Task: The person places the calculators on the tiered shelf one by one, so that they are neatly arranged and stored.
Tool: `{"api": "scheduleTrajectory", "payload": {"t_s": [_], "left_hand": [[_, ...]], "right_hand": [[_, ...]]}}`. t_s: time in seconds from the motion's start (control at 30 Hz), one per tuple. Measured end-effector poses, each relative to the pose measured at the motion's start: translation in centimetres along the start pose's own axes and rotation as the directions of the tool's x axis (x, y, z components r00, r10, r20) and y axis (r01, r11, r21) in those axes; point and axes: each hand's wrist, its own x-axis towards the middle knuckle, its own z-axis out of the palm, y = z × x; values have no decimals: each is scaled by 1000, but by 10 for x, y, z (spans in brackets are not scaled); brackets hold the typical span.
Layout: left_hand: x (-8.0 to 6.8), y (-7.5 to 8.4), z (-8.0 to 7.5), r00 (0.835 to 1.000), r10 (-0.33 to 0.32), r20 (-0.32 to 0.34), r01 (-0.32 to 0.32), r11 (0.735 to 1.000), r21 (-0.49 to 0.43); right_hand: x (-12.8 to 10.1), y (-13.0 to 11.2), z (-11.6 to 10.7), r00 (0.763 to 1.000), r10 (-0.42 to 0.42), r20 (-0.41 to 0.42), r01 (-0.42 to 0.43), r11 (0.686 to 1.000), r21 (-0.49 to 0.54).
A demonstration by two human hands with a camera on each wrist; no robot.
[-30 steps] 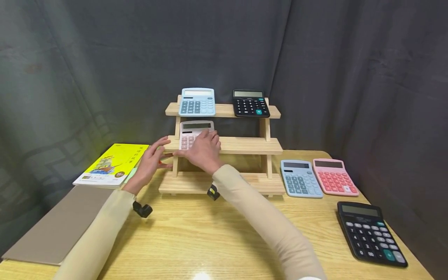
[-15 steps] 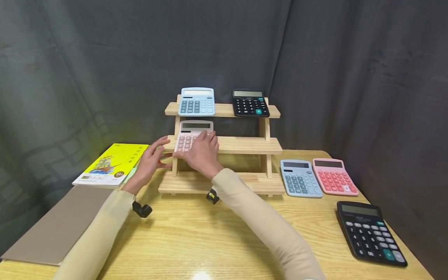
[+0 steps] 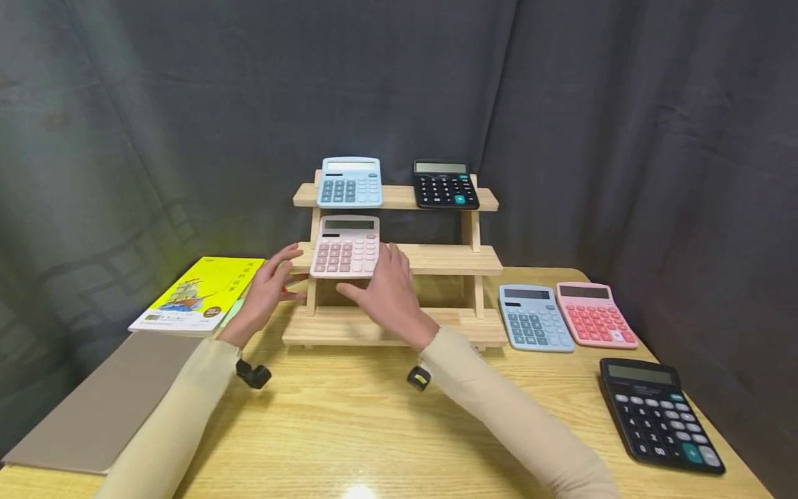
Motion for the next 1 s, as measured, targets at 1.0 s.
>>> {"api": "scheduleTrajectory", "payload": {"t_s": [1.0], "left_hand": [[-1,1,0,1000,-6,8,6,1000,-3]], "right_hand": [[-166,113,-147,980,189,62,-179,973,-145]]}}
